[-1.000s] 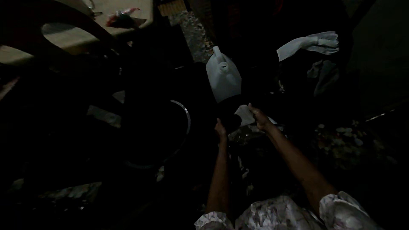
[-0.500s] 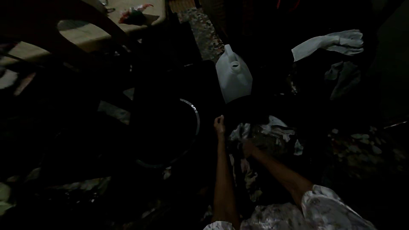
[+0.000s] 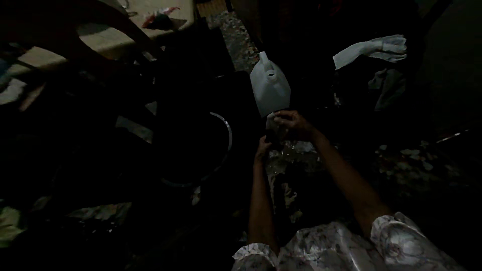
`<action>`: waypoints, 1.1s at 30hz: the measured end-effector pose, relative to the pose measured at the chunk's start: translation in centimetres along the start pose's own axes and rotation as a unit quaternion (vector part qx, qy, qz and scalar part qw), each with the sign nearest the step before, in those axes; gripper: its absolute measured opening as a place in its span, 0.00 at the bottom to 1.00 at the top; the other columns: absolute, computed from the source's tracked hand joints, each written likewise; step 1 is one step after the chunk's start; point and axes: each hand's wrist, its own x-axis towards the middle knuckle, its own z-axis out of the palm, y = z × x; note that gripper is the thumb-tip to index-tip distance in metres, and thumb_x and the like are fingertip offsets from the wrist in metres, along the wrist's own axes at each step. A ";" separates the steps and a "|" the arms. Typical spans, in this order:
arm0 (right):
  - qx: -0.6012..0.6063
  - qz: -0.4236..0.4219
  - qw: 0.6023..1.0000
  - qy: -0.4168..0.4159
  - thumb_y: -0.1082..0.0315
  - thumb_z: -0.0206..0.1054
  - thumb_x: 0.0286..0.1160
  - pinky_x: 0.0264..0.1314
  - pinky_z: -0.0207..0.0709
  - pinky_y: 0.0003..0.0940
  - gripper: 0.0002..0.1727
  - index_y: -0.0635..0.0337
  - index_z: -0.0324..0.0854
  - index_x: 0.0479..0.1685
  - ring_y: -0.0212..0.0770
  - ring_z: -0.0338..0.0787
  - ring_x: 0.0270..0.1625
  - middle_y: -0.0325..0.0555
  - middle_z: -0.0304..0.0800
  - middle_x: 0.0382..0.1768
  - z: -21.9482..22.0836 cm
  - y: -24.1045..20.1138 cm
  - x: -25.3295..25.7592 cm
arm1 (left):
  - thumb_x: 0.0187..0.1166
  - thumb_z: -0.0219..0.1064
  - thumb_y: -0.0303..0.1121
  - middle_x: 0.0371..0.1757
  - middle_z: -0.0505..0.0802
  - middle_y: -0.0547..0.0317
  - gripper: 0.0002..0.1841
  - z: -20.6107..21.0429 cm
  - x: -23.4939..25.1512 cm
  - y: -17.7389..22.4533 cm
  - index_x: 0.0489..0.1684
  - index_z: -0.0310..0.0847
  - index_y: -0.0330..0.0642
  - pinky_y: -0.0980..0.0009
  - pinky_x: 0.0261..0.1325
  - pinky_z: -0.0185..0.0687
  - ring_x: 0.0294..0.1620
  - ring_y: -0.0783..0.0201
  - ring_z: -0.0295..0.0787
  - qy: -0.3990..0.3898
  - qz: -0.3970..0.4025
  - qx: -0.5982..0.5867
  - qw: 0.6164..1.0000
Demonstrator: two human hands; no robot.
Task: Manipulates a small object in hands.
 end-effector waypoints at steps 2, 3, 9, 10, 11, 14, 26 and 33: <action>0.066 0.051 0.991 0.109 0.63 0.56 0.89 0.43 0.83 0.27 0.17 0.68 0.81 0.60 0.28 0.85 0.39 0.44 0.87 0.43 -0.6 2.0 -0.8 | 0.79 0.64 0.32 0.41 0.89 0.62 0.16 1.0 0.9 -1.2 0.57 0.77 0.28 0.79 0.46 0.82 0.39 0.78 0.84 0.030 0.089 -0.124 0.988; 0.107 0.108 0.975 0.164 0.55 0.56 0.89 0.41 0.82 0.30 0.20 0.62 0.82 0.59 0.31 0.84 0.38 0.43 0.87 0.41 -0.4 3.6 -1.3 | 0.80 0.66 0.41 0.46 0.92 0.62 0.18 1.9 1.4 -1.4 0.56 0.80 0.35 0.75 0.50 0.86 0.45 0.75 0.88 0.028 0.127 -0.166 0.977; 0.448 0.258 0.821 0.242 0.43 0.44 0.91 0.30 0.80 0.35 0.26 0.52 0.80 0.56 0.39 0.86 0.32 0.45 0.86 0.36 2.0 8.7 -3.0 | 0.88 0.57 0.29 0.29 0.92 0.60 0.03 7.8 0.6 2.5 0.43 0.75 0.45 0.74 0.33 0.87 0.27 0.70 0.89 -0.008 0.112 -0.201 0.973; 0.513 0.205 0.804 0.220 0.44 0.39 0.92 0.33 0.83 0.33 0.27 0.50 0.81 0.53 0.36 0.88 0.33 0.41 0.89 0.34 2.1 9.0 -3.1 | 0.87 0.59 0.28 0.30 0.92 0.61 0.02 7.9 0.6 2.6 0.49 0.73 0.45 0.75 0.33 0.88 0.27 0.71 0.89 -0.026 0.114 -0.170 0.978; 0.553 0.159 0.790 0.211 0.46 0.38 0.93 0.38 0.85 0.34 0.27 0.50 0.81 0.50 0.35 0.90 0.35 0.40 0.90 0.33 2.3 9.1 -3.0 | 0.86 0.61 0.28 0.34 0.92 0.61 0.08 7.9 0.6 2.5 0.57 0.74 0.44 0.74 0.36 0.88 0.29 0.71 0.90 -0.038 0.123 -0.132 0.983; 0.527 0.154 0.788 0.280 0.48 0.44 0.93 0.33 0.83 0.30 0.22 0.52 0.79 0.47 0.32 0.86 0.30 0.38 0.84 0.28 2.6 6.6 -2.4 | 0.84 0.64 0.26 0.53 0.92 0.52 0.13 7.5 1.2 1.8 0.61 0.82 0.31 0.70 0.55 0.85 0.49 0.68 0.89 -0.040 0.217 0.040 0.975; 0.293 0.116 0.907 0.279 0.68 0.45 0.92 0.55 0.79 0.31 0.20 0.65 0.75 0.72 0.33 0.84 0.51 0.48 0.85 0.56 3.8 5.3 -2.3 | 0.87 0.51 0.30 0.94 0.59 0.46 0.26 7.6 1.9 0.3 0.86 0.67 0.38 0.49 0.95 0.37 0.96 0.47 0.44 0.039 0.303 0.143 0.942; 0.183 0.086 0.957 0.208 0.58 0.47 0.94 0.60 0.80 0.33 0.23 0.65 0.79 0.69 0.33 0.86 0.54 0.48 0.88 0.57 4.5 5.0 -3.0 | 0.94 0.41 0.45 0.96 0.47 0.42 0.33 8.3 1.1 -0.1 0.94 0.46 0.33 0.46 0.94 0.32 0.97 0.46 0.36 0.127 0.218 0.175 0.952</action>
